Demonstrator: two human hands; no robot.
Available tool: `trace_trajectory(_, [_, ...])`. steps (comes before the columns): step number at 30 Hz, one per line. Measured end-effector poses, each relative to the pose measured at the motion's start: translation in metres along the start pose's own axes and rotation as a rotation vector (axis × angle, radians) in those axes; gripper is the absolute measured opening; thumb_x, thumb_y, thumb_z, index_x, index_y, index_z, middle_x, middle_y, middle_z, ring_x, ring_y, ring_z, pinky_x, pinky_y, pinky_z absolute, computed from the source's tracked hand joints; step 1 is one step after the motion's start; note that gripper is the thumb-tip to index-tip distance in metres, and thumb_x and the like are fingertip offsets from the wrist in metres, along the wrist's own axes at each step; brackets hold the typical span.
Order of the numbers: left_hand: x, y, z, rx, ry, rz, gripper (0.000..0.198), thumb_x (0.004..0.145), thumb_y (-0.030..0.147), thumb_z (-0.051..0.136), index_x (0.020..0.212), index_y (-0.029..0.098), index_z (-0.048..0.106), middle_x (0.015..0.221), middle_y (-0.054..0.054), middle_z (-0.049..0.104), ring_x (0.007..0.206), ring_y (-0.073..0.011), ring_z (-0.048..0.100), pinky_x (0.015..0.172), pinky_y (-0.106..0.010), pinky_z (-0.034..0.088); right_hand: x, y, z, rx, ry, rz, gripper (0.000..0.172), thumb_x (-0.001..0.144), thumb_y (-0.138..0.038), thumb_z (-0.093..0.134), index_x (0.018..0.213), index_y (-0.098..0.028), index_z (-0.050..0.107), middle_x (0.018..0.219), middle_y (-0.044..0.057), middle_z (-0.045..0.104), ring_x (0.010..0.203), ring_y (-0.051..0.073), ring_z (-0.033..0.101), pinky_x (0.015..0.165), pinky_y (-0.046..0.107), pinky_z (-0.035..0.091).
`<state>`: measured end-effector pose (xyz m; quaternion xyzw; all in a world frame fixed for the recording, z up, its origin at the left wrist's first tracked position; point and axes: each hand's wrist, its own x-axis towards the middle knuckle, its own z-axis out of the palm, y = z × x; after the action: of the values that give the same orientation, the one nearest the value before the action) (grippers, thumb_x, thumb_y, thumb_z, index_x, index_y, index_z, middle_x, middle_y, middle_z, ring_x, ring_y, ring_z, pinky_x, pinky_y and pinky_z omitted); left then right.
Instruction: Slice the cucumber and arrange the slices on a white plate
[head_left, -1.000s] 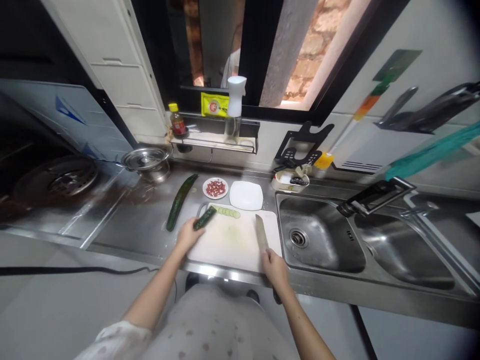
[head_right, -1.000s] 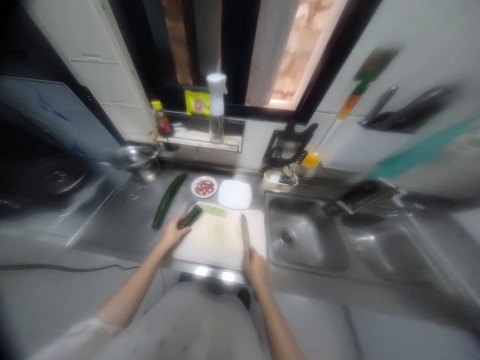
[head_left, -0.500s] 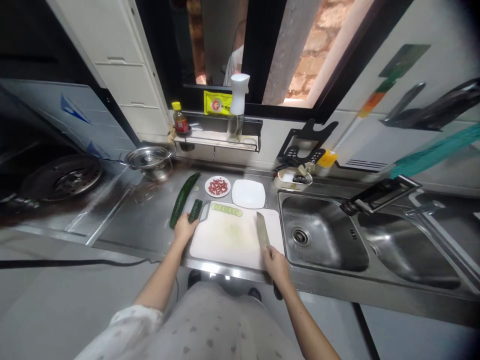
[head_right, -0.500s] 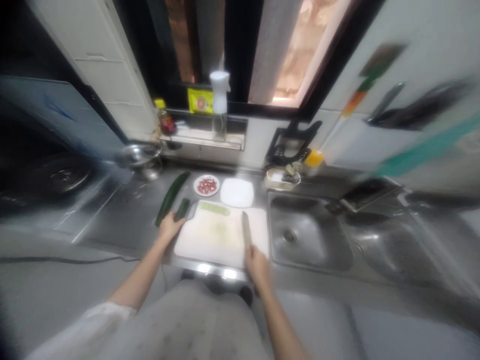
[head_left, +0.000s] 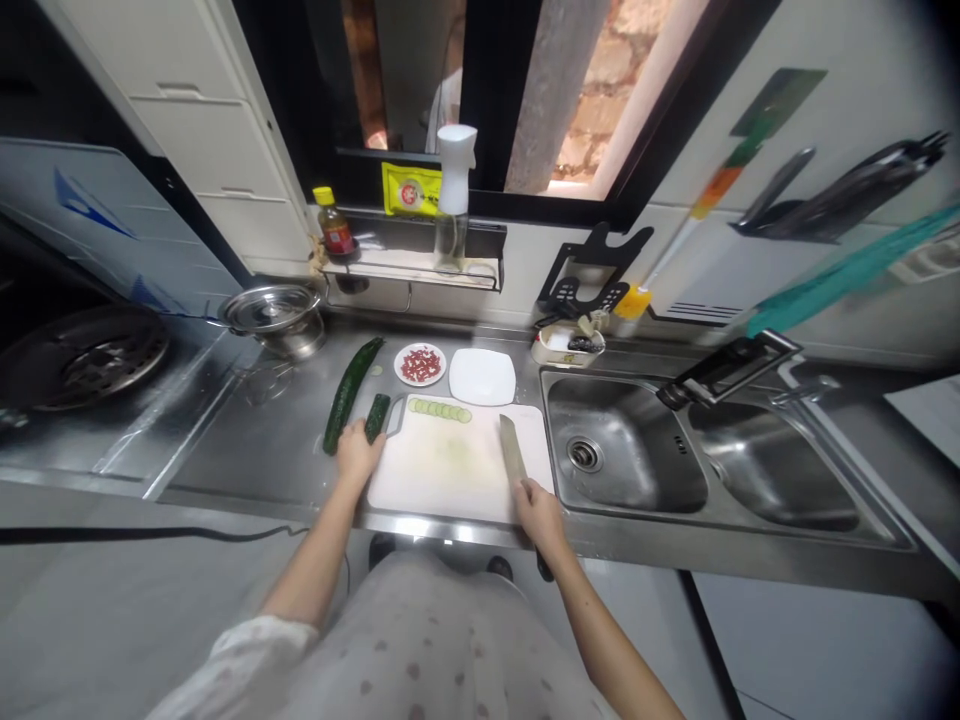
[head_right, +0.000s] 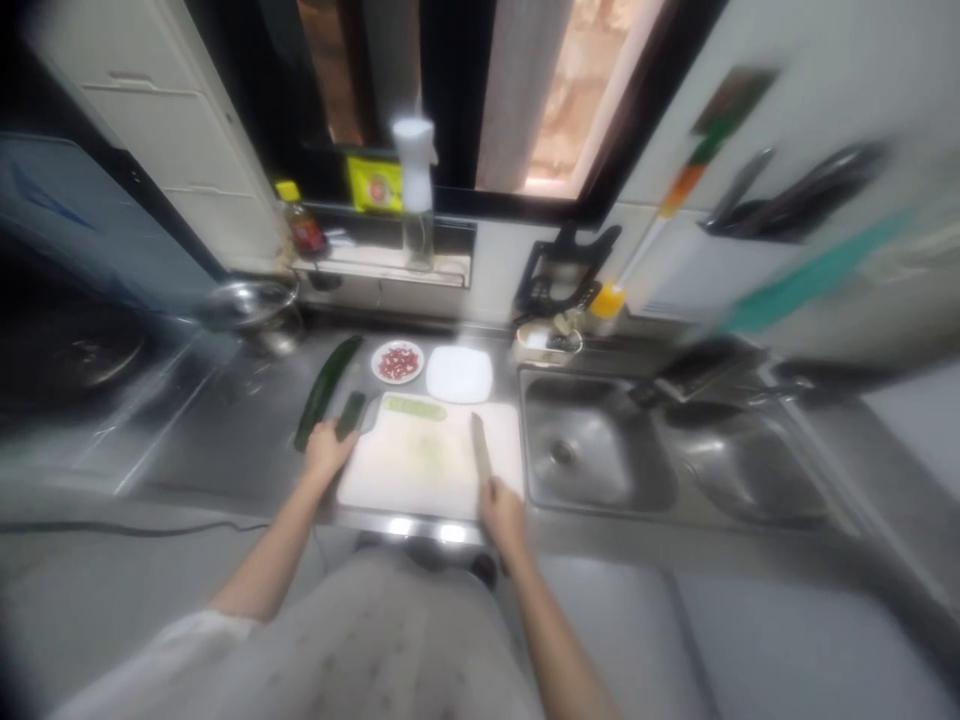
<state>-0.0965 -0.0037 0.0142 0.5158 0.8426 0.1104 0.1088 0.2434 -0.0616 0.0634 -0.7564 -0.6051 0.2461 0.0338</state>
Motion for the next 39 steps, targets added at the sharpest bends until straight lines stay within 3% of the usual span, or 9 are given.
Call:
trace_trajectory(4, [-0.012,0.024,0.0,0.007,0.091,0.093,0.054,0.084,0.041,0.054,0.133,0.021,0.051,0.124,-0.016,0.054,0.115,-0.033,0.048,0.095,-0.046,0.04,-0.001,0.003,-0.003,0.044,0.01,0.008,0.031,0.096,-0.03,0.038,0.09,-0.016,0.065,0.074,0.004,0.067,0.065,0.013,0.056,0.055,0.021,0.026])
trace_trajectory(10, [-0.015,0.095,0.02,-0.198,-0.145,0.513,0.037,0.089,0.032,0.047,0.122,0.02,0.06,0.118,-0.01,0.06,0.112,-0.0249,0.051,0.098,-0.036,0.039,-0.003,0.003,-0.004,0.053,0.023,0.013,0.03,0.096,-0.03,0.039,0.089,-0.017,0.066,0.071,0.004,0.065,0.065,0.013,0.055,0.056,0.022,0.025])
trace_trajectory(14, [-0.004,0.135,0.035,-0.135,-0.223,0.587,0.036,0.09,0.026,0.044,0.123,0.021,0.058,0.117,-0.011,0.06,0.113,-0.0242,0.051,0.099,-0.037,0.038,-0.005,0.003,-0.002,0.03,0.033,0.02,0.028,0.095,-0.029,0.041,0.088,-0.017,0.065,0.072,0.003,0.066,0.064,0.013,0.054,0.055,0.022,0.024])
trace_trajectory(17, [0.005,0.152,0.039,-0.021,-0.257,0.584,0.036,0.092,0.024,0.041,0.123,0.019,0.058,0.113,-0.013,0.06,0.108,-0.0249,0.054,0.095,-0.037,0.04,-0.006,0.005,-0.001,0.023,0.042,0.012,0.029,0.095,-0.029,0.04,0.086,-0.017,0.065,0.072,0.004,0.066,0.065,0.013,0.054,0.055,0.023,0.023])
trace_trajectory(24, [0.014,0.164,0.043,0.102,-0.26,0.62,0.03,0.092,0.02,0.038,0.109,0.018,0.063,0.11,-0.013,0.059,0.105,-0.0242,0.054,0.091,-0.036,0.041,-0.008,0.012,0.003,0.049,0.043,0.024,0.03,0.096,-0.032,0.04,0.087,-0.018,0.064,0.073,0.004,0.067,0.064,0.013,0.055,0.056,0.023,0.023])
trace_trajectory(34, [0.013,0.166,0.036,-0.029,-0.228,0.596,0.021,0.089,0.021,0.044,0.095,0.02,0.065,0.101,-0.008,0.064,0.099,-0.0209,0.057,0.086,-0.031,0.041,-0.007,0.011,0.0,-0.007,0.022,0.011,0.031,0.097,-0.034,0.038,0.094,-0.018,0.064,0.081,0.005,0.069,0.071,0.014,0.058,0.057,0.023,0.024])
trace_trajectory(39, [0.008,0.153,0.026,-0.2,-0.325,0.449,0.015,0.084,0.022,0.053,0.093,0.02,0.065,0.094,-0.005,0.069,0.089,-0.0186,0.061,0.078,-0.027,0.043,-0.008,0.003,-0.005,-0.07,0.002,0.01,0.032,0.098,-0.034,0.035,0.093,-0.018,0.063,0.083,0.006,0.07,0.073,0.014,0.058,0.058,0.024,0.024])
